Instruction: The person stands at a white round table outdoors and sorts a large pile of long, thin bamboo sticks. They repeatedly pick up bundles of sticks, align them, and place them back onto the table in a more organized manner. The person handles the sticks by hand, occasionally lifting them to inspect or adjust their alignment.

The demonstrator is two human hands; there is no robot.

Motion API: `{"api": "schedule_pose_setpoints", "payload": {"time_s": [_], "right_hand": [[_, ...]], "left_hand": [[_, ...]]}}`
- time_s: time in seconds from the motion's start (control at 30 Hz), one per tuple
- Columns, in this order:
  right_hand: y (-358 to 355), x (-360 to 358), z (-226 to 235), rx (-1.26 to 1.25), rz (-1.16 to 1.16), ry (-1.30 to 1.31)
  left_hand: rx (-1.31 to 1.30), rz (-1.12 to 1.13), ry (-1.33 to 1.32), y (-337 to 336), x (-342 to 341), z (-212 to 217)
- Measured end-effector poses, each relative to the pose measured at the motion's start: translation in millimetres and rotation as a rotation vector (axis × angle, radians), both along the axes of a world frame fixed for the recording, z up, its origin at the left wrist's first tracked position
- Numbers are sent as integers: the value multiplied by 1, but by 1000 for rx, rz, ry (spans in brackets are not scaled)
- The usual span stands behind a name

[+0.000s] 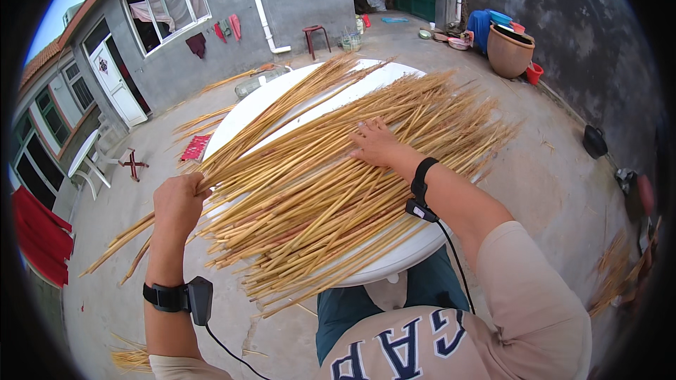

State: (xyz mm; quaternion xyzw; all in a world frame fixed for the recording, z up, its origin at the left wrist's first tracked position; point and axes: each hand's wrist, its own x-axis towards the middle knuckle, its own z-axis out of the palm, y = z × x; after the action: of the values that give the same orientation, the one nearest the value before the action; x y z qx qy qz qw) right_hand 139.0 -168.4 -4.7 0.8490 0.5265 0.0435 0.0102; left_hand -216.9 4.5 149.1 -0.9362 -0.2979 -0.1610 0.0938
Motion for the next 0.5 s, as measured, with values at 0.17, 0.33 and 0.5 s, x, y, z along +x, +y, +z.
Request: {"api": "schedule_pose_setpoints", "payload": {"time_s": [0.17, 0.33, 0.5], "right_hand": [[-17, 19, -12, -86, -131, 192], [-8, 20, -12, -84, -132, 200], [-10, 30, -10, 171, -70, 240]], "left_hand": [[11, 55, -132, 24, -41, 4], [-223, 152, -445, 52, -93, 27], [-746, -95, -666, 56, -115, 31]]}}
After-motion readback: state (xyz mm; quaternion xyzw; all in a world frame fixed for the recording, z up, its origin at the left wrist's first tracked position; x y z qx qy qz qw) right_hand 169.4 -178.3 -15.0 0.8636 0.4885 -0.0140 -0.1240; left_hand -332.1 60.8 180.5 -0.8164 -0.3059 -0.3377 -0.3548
